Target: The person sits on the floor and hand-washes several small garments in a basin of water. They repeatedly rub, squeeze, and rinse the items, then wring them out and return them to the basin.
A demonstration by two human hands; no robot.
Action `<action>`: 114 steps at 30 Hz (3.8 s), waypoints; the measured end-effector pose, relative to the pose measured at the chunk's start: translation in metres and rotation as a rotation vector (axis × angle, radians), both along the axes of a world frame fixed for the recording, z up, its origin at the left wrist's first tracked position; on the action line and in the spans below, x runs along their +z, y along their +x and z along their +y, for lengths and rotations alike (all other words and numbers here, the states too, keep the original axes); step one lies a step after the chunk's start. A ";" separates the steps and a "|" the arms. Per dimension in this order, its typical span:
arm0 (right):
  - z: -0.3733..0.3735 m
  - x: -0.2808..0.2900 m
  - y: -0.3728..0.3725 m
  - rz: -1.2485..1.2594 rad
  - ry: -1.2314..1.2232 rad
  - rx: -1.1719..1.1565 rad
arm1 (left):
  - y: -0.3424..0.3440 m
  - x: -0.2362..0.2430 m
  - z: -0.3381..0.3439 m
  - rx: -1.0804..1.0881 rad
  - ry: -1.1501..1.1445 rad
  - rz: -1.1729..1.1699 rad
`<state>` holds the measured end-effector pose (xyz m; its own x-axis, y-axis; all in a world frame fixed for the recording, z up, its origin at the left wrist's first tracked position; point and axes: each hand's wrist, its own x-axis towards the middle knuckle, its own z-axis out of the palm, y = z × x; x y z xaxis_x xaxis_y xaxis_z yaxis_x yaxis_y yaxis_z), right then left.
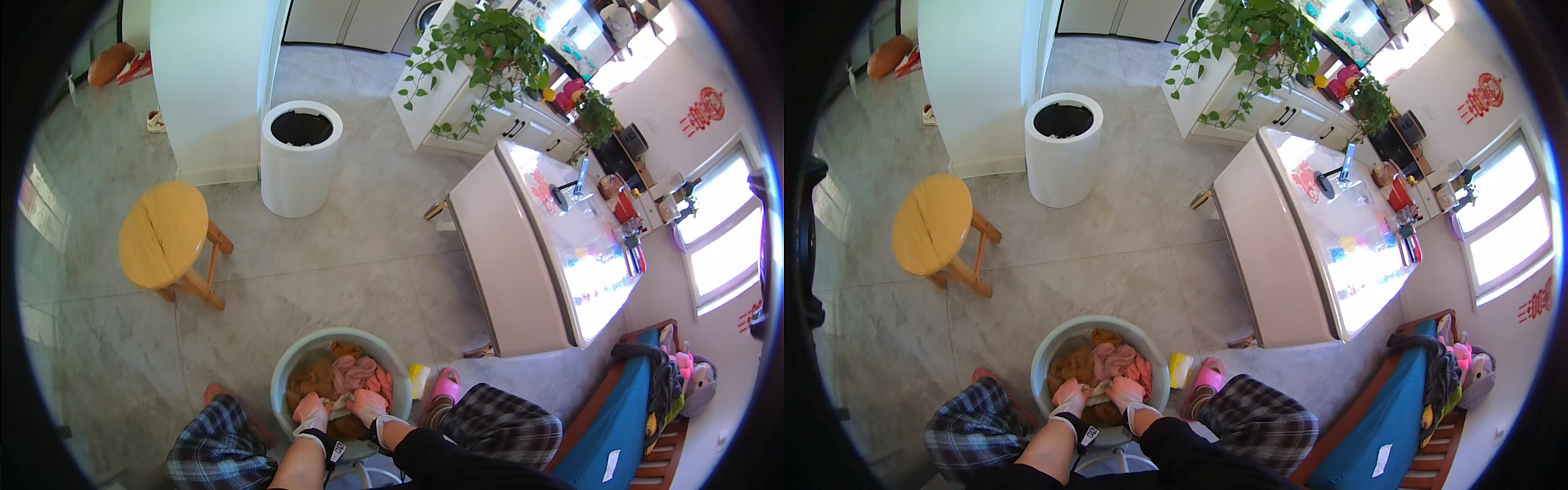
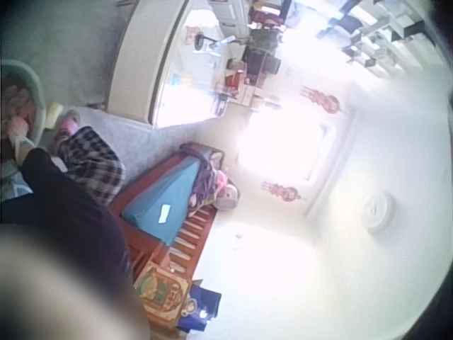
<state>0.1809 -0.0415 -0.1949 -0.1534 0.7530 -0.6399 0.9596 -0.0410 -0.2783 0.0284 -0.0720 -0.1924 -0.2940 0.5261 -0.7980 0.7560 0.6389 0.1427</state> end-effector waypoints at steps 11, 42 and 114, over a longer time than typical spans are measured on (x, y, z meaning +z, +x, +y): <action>0.007 -0.015 0.004 0.349 0.002 -0.026 | -0.007 -0.010 -0.001 -0.041 -0.044 -0.022; 0.027 0.189 -0.024 0.714 0.412 -0.363 | 0.045 0.132 0.037 1.004 0.698 -1.311; 0.010 0.168 -0.022 0.866 0.371 -0.224 | 0.035 0.162 0.023 0.893 0.463 -1.339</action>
